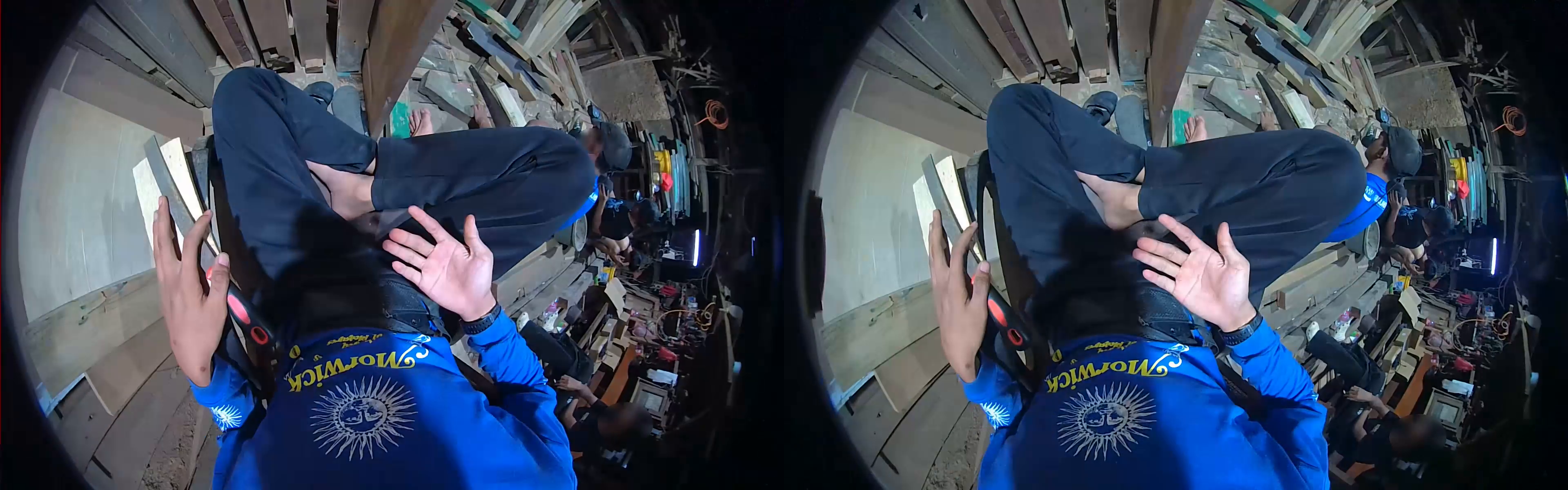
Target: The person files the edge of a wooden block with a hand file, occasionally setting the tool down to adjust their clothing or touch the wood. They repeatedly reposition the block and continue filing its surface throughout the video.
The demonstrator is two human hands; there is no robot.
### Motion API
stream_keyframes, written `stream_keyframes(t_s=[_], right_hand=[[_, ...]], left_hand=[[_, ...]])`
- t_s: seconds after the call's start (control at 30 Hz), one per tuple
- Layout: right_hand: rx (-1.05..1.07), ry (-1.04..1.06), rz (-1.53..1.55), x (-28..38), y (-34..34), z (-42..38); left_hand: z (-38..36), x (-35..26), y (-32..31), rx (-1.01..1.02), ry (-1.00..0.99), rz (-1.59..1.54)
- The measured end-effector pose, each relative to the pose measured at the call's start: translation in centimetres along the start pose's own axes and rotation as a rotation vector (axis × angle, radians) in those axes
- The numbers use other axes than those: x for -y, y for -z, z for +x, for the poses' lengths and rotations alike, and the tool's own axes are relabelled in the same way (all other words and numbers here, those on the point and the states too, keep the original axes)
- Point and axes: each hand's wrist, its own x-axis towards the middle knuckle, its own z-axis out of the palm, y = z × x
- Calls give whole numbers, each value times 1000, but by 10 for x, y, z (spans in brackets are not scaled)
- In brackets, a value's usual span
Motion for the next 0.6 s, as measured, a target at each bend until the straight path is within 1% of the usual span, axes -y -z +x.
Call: stream_keyframes(t_s=[0.13, 0.23, 0.4, 0.47, 0.5, 0.53, 0.6], right_hand=[[9, 34, 40, -2, -1, 4], [56, 47, 95, -2, 0, 5], [71, 54, 59, -4, -6, 8], [-177, 32, -467, -2, -8, 8], [-178, 144, -981, -5, -6, 7], [-182, 221, -1864, -1, -27, 5], [-277, 408, -2957, 0, -57, 8]], left_hand=[[-1, 0, -1, -12, 5, 0], [-1, 3, -1, -2, -10, 17], [0, 0, 1, 5, -9, 17], [0, -1, 0, -14, -4, -1], [0, -1, -1, -14, -5, 12], [0, -1, -1, -17, -3, 27], [0, -4, 0, -9, 25, 18]])
